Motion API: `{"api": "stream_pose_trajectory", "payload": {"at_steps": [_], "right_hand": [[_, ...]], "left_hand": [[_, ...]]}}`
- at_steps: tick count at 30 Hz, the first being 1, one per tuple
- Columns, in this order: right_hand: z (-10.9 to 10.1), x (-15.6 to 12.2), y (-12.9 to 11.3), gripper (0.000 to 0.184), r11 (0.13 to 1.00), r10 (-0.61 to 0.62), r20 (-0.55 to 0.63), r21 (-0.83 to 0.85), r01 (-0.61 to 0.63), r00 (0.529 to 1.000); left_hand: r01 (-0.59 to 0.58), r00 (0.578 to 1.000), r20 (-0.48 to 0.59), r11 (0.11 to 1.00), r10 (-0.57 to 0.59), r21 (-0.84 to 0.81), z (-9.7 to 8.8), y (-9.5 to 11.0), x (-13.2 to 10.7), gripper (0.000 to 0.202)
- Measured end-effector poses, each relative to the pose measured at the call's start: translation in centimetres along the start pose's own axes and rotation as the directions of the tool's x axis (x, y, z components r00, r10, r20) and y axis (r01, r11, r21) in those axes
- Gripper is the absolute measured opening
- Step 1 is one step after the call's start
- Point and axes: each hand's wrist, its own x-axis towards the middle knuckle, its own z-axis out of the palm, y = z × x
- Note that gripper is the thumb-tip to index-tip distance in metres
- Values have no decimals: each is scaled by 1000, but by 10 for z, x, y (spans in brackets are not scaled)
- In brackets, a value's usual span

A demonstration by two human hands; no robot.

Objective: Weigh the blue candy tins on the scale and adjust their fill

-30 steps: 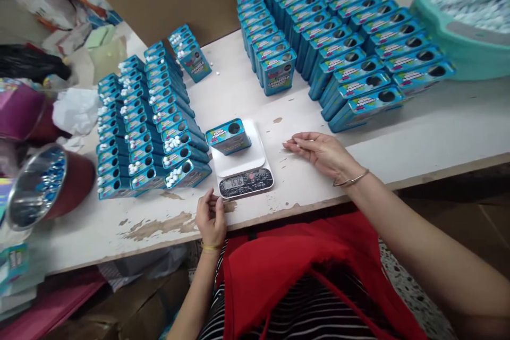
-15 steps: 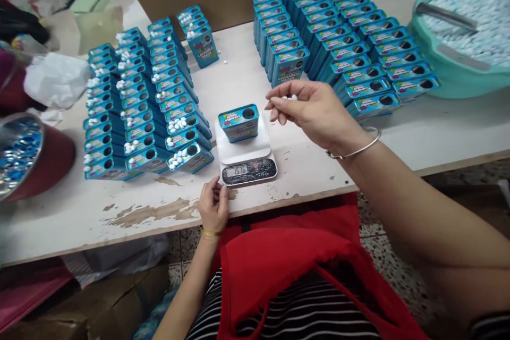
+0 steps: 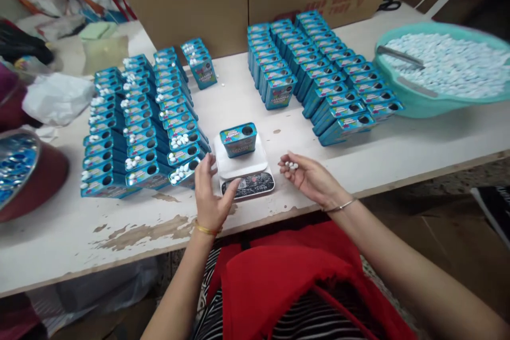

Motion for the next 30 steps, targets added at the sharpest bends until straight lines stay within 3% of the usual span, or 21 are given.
{"api": "stream_pose_trajectory", "payload": {"at_steps": [3, 6, 9, 12, 14, 16, 18, 20, 25, 28, 30], "right_hand": [[14, -5, 10, 22, 994, 40, 59, 97, -46, 997], [30, -5, 15, 20, 981, 91, 107, 160, -107, 990], [44, -4, 13, 17, 971, 102, 113, 203, -123, 988], [53, -3, 6, 18, 950, 104, 110, 283, -131, 988], [57, -3, 0, 23, 921, 111, 116, 362, -145, 987], [60, -3, -5, 26, 886, 112, 119, 438, -154, 986], [62, -2, -8, 24, 860, 118, 109, 485, -156, 987], [65, -1, -9, 21, 850, 116, 98, 505, -150, 988], [71, 0, -4, 20, 844, 135, 85, 512, -159, 987], [74, 1, -1, 20, 844, 145, 63, 513, -156, 987], [74, 2, -1, 21, 850, 121, 68, 508, -139, 990]], "left_hand": [[37, 999, -3, 996, -38, -85, 21, -6, 32, 92], [105, 994, -3, 976, -107, -191, 40, -17, 52, 92], [110, 994, 10, 978, -110, -179, 42, -18, 62, 60], [-109, 994, 15, 993, 109, 39, 25, -4, 65, 32], [-347, 937, 91, 920, 336, 183, 12, 6, 67, 35], [-537, 843, 192, 800, 502, 267, 2, 13, 69, 41], [-640, 768, 261, 703, 584, 311, -3, 16, 71, 42], [-689, 725, 285, 646, 627, 329, -5, 17, 71, 43], [-741, 664, 281, 559, 693, 371, -6, 14, 68, 41], [-737, 666, 268, 559, 696, 379, -8, 11, 66, 41], [-718, 689, 245, 599, 682, 354, -8, 8, 65, 43]]}}
